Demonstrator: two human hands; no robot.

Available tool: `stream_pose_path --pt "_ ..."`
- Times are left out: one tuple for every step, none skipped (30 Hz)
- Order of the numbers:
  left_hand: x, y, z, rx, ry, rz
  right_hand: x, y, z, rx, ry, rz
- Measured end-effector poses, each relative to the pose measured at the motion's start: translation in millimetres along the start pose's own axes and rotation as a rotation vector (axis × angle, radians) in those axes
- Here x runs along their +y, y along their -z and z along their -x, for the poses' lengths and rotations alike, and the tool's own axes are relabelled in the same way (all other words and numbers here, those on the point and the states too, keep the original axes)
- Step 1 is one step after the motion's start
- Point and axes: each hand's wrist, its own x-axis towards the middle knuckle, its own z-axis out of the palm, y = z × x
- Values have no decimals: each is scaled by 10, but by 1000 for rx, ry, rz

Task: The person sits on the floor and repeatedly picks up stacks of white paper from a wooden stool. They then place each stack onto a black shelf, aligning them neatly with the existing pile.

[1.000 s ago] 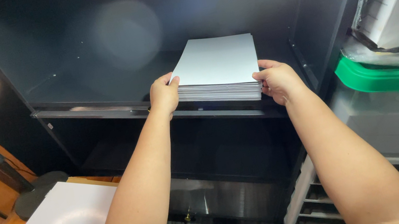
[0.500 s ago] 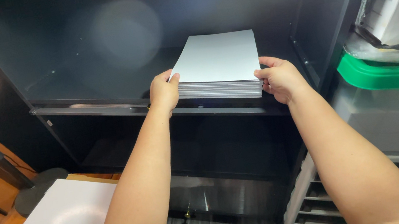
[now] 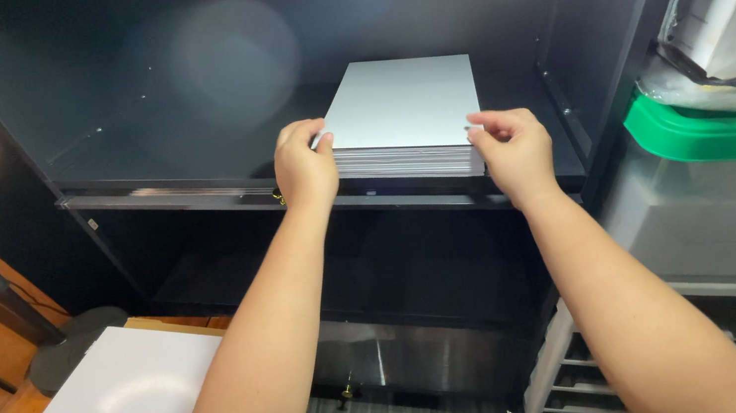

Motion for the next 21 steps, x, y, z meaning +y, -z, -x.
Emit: stream_pose_path --pt "-41 -76 14 105 -124 -85 24 31 27 1 168 180" --pt "-76 -136 61 105 -124 -84 36 21 52 1 169 181" --pt "-112 -198 110 114 -198 -117 51 13 77 -11 193 130" --pt "-148 -262 157 122 -272 -150 67 3 102 -23 217 79" --pt "-85 -222 221 122 -270 -149 101 7 105 -24 216 81" --pt "-24 -182 283 118 -283 -163 135 8 109 -30 252 56" --pt "29 -137 351 114 -293 -178 171 3 118 -38 287 31" --pt "12 -150 353 114 -290 -178 162 10 129 -41 286 33" --pt "-7 -155 351 107 -284 -160 152 10 139 -45 295 26" --pt "-25 -161 350 100 -279 -142 141 10 149 -50 304 20" --pt "-51 -166 332 101 -277 -144 158 3 144 -52 303 19" --pt "-75 -171 314 81 -261 -168 174 -2 140 -45 307 30" --pt "-96 -179 300 61 -245 -192 191 0 137 -38 311 42" --pt "-105 -182 287 60 -243 -195 201 -5 127 -41 309 41" --pt "-113 -183 273 38 -232 -203 210 -8 120 -38 313 52" --pt "-119 -183 260 15 -222 -211 217 -11 113 -35 318 64" --pt "-115 -164 246 15 -221 -214 224 -5 106 -37 316 62" --pt "-111 -142 234 -20 -227 -232 229 2 100 -43 328 85" --pt "-109 -113 223 -54 -233 -251 230 6 98 -49 342 108" --pt "-41 -47 257 -53 -231 -253 225 6 108 -52 341 106" --pt "25 30 290 -95 -216 -302 216 -2 117 -54 333 106"
